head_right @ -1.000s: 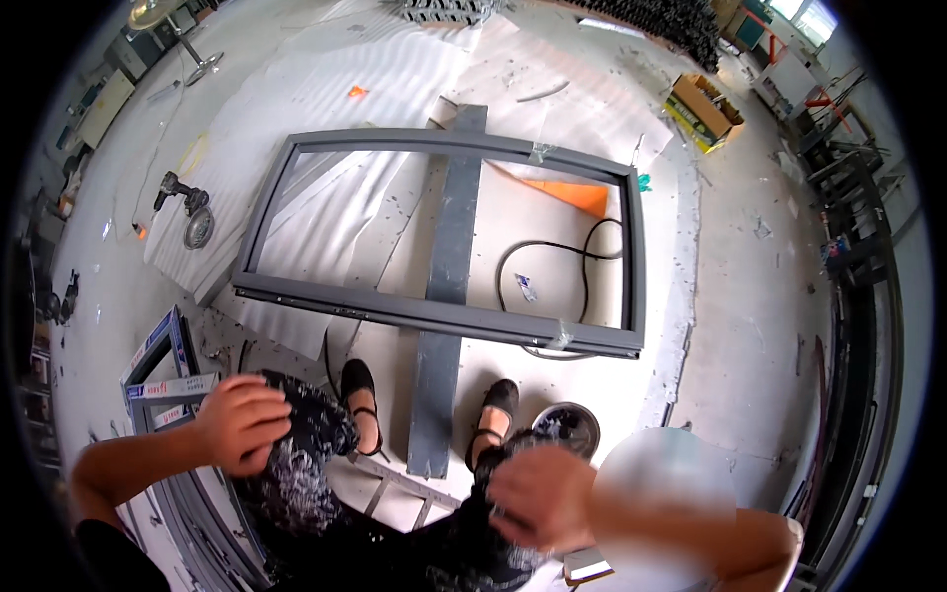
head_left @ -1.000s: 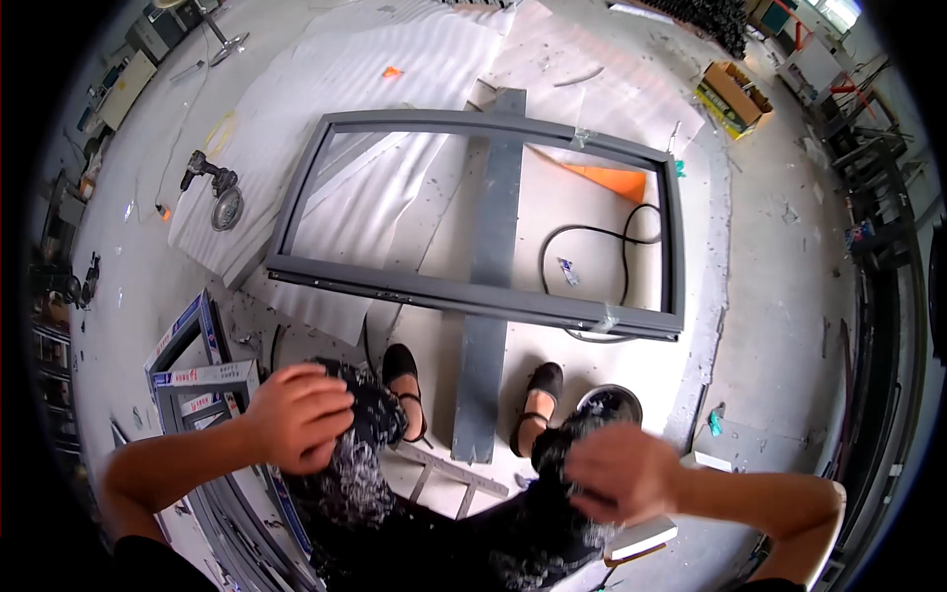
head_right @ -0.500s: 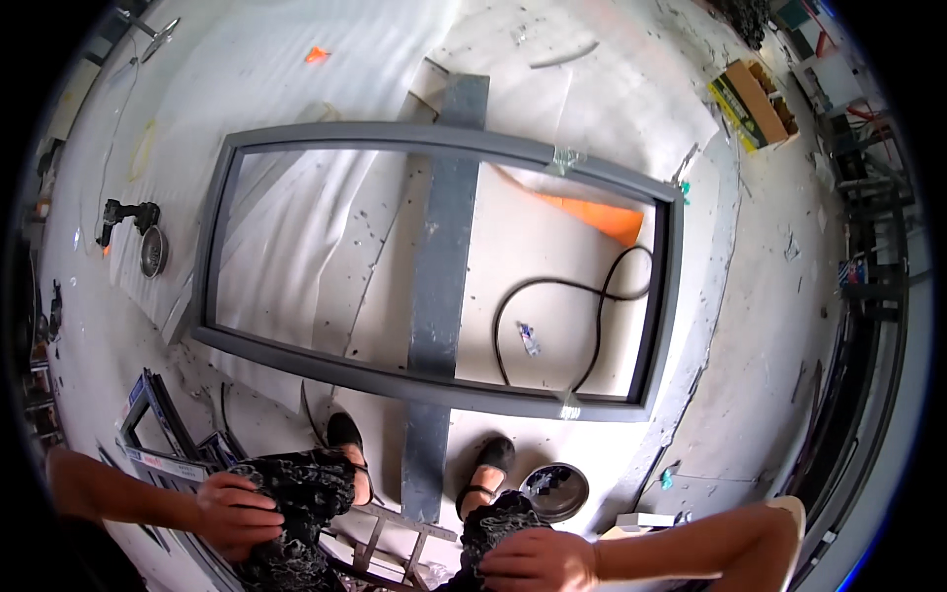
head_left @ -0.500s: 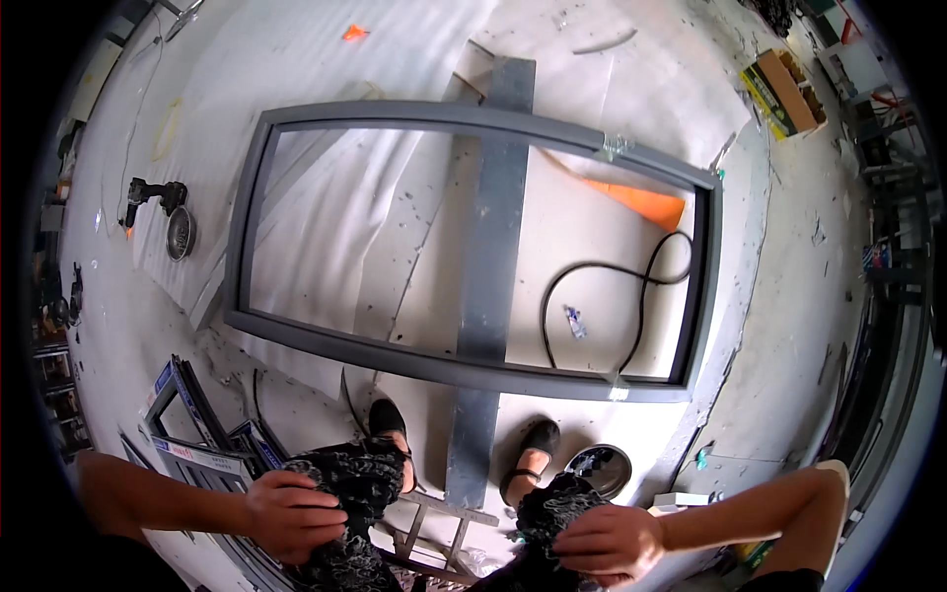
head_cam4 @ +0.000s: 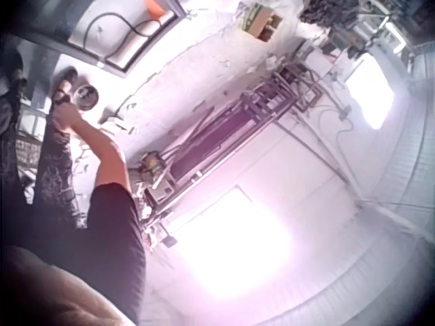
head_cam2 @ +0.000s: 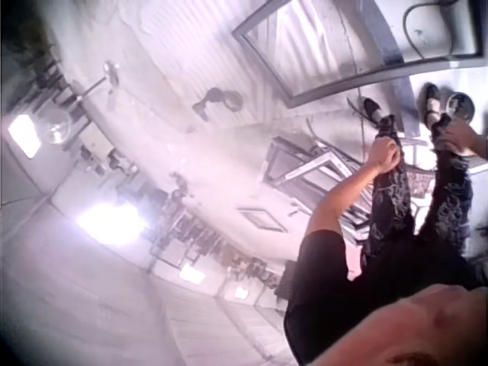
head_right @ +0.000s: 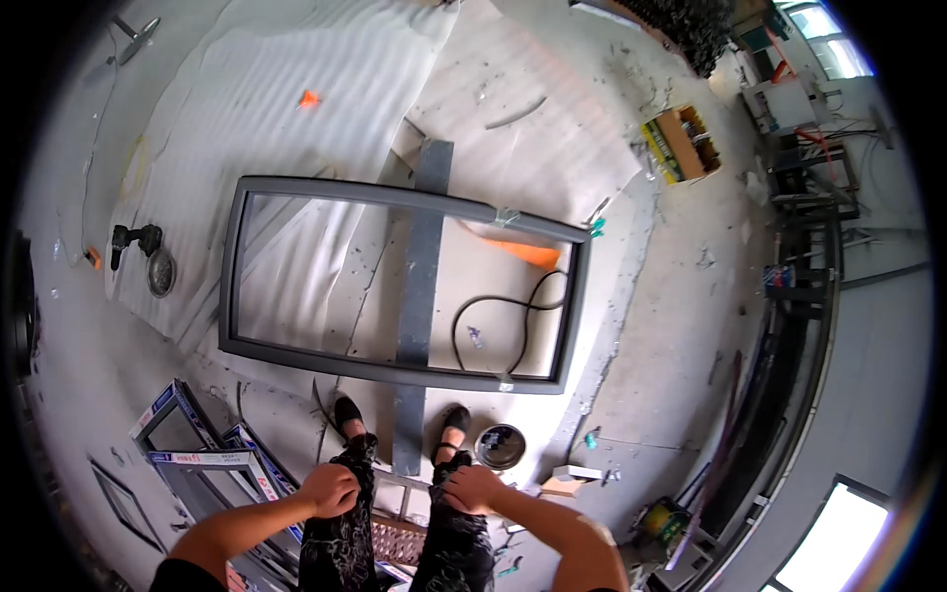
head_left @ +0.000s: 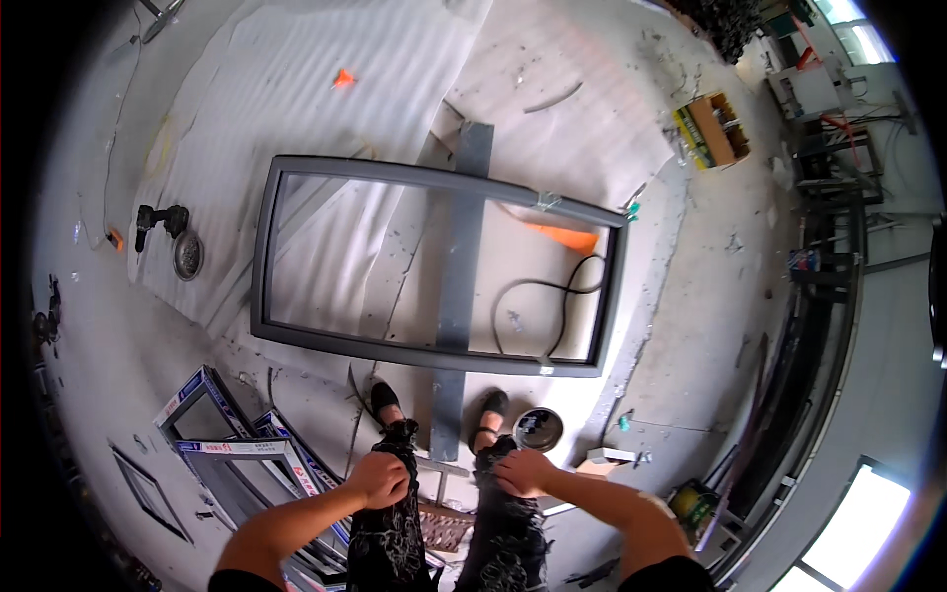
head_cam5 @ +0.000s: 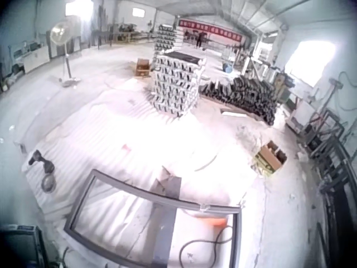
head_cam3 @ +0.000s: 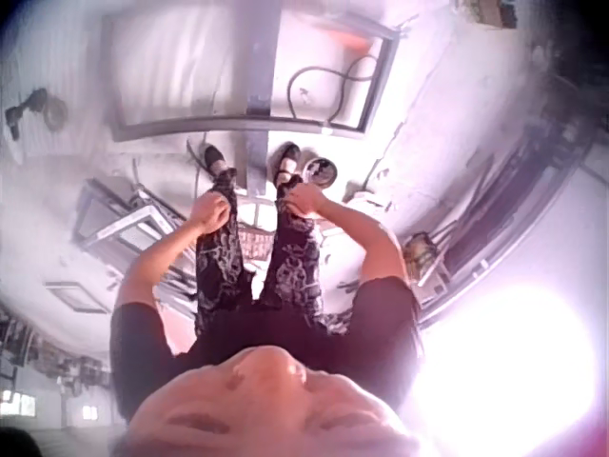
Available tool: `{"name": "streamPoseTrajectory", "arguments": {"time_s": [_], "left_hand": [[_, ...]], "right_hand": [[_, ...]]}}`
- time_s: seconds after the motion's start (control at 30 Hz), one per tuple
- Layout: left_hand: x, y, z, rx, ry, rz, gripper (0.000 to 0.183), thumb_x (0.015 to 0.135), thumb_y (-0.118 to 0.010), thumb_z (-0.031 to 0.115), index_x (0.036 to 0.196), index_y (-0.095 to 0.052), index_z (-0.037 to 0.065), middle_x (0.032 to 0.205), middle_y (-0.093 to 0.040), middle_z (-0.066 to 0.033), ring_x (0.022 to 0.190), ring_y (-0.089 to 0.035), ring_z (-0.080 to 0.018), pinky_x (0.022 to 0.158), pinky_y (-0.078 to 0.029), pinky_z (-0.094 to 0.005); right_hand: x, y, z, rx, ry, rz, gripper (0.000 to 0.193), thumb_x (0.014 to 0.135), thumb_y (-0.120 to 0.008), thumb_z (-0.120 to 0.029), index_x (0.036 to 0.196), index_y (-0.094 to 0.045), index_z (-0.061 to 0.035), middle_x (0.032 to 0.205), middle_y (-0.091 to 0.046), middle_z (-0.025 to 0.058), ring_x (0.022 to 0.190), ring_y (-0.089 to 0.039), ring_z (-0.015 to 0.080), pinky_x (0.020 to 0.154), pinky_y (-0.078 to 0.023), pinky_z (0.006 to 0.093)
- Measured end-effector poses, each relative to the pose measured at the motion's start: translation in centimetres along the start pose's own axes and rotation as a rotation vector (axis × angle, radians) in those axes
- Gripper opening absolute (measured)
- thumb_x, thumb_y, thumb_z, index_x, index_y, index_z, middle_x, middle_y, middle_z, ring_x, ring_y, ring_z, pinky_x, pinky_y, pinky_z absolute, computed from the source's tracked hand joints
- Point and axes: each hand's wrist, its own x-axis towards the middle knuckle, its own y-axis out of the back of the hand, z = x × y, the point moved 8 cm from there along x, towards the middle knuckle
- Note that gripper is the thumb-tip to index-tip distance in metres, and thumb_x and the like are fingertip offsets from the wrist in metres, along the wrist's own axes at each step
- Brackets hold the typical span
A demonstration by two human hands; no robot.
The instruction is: The person lifts and stacks window frames before using a screwdriver to secure a small metal component onto a frame.
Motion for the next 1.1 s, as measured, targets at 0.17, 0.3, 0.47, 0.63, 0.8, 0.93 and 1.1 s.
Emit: {"name": "streamPoseTrajectory", "arguments": {"time_s": [0.17, 0.3, 0.47, 0.63, 0.8, 0.93, 1.1], "left_hand": [[-2.9, -1.9, -0.7, 0.239, 0.537, 0.233, 0.022, 0.076, -0.06, 0.025, 0.091, -0.061, 0.007, 0.095, -0.058, -0.0142, 0.088, -0.059, -0.0366, 0.067, -0.049, -0.051], [-3.7, -0.4, 0.3, 0.08, 0.76, 0.212, 0.046, 0.082, -0.059, 0.032, 0.124, -0.054, 0.012, 0.109, -0.055, -0.0222, 0.095, -0.057, -0.0434, 0.073, -0.049, -0.0548], [-1.3, 1.0, -0.4, -0.1, 0.935, 0.164, 0.058, 0.085, -0.059, 0.04, 0.136, -0.047, 0.015, 0.111, -0.055, -0.0258, 0.097, -0.057, -0.0452, 0.08, -0.049, -0.0531], [2.8, 1.3, -0.9, -0.177, 1.05, 0.252, 0.056, 0.085, -0.058, 0.036, 0.131, -0.049, 0.007, 0.106, -0.059, -0.0277, 0.098, -0.057, -0.0455, 0.086, -0.047, -0.0527], [9.4, -1.7, 0.7, 0.04, 1.315, 0.299, 0.029, 0.084, -0.059, 0.021, 0.102, -0.058, -0.002, 0.097, -0.06, -0.0238, 0.09, -0.059, -0.0423, 0.081, -0.047, -0.0491], [20.0, -6.8, -3.2, -0.286, 1.146, 0.471, 0.023, 0.087, -0.055, 0.019, 0.096, -0.062, -0.002, 0.09, -0.065, -0.0176, 0.085, -0.062, -0.0347, 0.075, -0.047, -0.0427], [25.7, -23.7, -8.6, -1.322, 1.685, 0.689, 0.018, 0.088, -0.057, 0.024, 0.077, -0.056, 0.01, 0.065, -0.049, 0.0002, 0.056, -0.049, -0.0117, 0.057, -0.044, -0.0285]], "right_hand": [[-0.1, 11.5, -0.7, 0.076, -0.71, 0.125, 0.024, 0.086, -0.054, -0.031, 0.085, -0.063, -0.0089, 0.081, -0.064, 0.0121, 0.082, -0.062, 0.0345, 0.07, -0.05, 0.047], [-3.5, 24.1, 0.6, 0.376, -0.773, 0.552, 0.021, 0.087, -0.059, -0.026, 0.095, -0.066, -0.008, 0.084, -0.068, 0.0116, 0.079, -0.065, 0.0314, 0.071, -0.052, 0.0399], [-7.8, 29.5, 9.3, 0.294, -0.922, 0.525, 0.022, 0.088, -0.053, -0.03, 0.094, -0.067, -0.014, 0.09, -0.068, 0.0137, 0.086, -0.065, 0.0352, 0.073, -0.052, 0.0445], [-8.9, 28.4, 24.8, 0.062, -0.802, 0.199, 0.027, 0.086, -0.048, -0.03, 0.09, -0.069, -0.0132, 0.09, -0.069, 0.0142, 0.088, -0.065, 0.0369, 0.077, -0.052, 0.0497], [-4.6, 32.0, 46.5, -0.197, -0.822, -0.025, 0.024, 0.086, -0.048, -0.016, 0.09, -0.07, -0.009, 0.093, -0.07, 0.0117, 0.092, -0.067, 0.03, 0.078, -0.054, 0.046], [-2.8, 40.0, 61.4, -0.645, -0.765, 0.062, 0.019, 0.087, -0.052, -0.016, 0.088, -0.07, -0.0135, 0.092, -0.067, 0.0055, 0.093, -0.063, 0.024, 0.076, -0.048, 0.0405], [-1.7, 45.2, 72.2, -0.941, -0.673, -0.033, 0.016, 0.086, -0.055, -0.016, 0.093, -0.068, -0.0092, 0.099, -0.067, 0.0065, 0.096, -0.062, 0.0212, 0.08, -0.047, 0.0354]]}}
